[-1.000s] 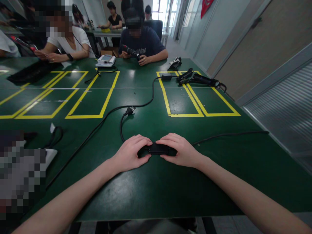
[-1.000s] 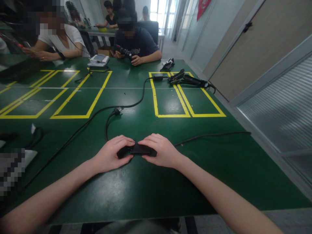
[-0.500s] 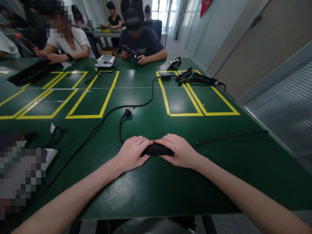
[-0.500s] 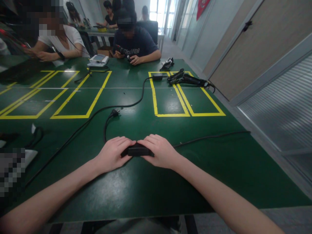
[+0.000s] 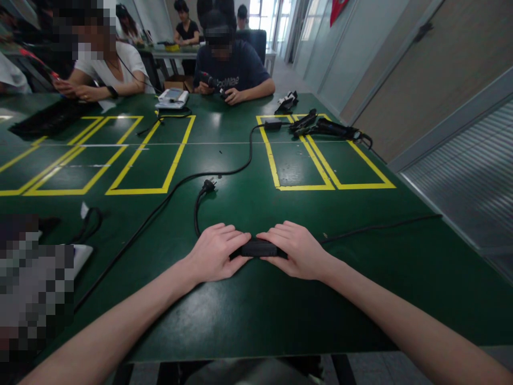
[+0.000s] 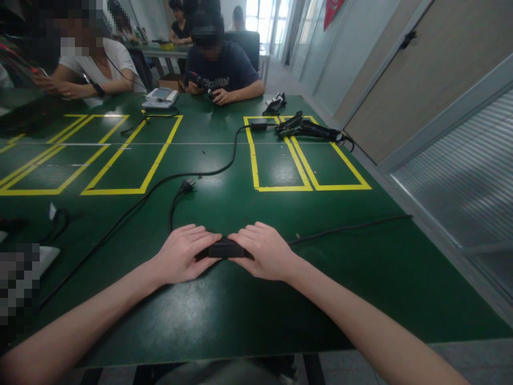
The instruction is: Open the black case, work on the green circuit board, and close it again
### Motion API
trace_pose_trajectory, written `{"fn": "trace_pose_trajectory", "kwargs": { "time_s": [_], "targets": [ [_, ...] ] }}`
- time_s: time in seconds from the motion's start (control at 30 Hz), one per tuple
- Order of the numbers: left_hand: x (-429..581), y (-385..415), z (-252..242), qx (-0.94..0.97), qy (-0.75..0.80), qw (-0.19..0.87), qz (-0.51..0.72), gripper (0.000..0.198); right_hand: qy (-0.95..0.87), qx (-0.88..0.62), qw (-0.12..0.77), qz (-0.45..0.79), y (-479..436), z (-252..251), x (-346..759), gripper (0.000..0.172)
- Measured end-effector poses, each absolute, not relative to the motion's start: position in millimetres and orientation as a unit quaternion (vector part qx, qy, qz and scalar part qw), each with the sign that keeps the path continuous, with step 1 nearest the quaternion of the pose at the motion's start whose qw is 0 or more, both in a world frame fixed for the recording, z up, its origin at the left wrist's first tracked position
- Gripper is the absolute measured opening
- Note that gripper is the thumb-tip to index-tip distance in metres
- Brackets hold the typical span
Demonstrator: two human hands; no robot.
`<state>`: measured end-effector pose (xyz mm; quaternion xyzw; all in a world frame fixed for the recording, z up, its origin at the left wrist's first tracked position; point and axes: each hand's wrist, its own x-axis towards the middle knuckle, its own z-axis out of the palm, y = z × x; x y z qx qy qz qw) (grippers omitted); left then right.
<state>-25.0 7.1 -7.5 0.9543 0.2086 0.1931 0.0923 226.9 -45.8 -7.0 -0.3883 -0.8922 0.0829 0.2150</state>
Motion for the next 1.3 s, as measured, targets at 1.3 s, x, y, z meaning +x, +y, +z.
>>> {"fn": "trace_pose_trajectory", "kwargs": {
  "time_s": [1.3],
  "targets": [
    [-22,0,-6,0.899,0.272,0.207,0.274,0.036,-0.909,-0.355,0.217,0.011,-44,-10,231,0.039]
  ]
}}
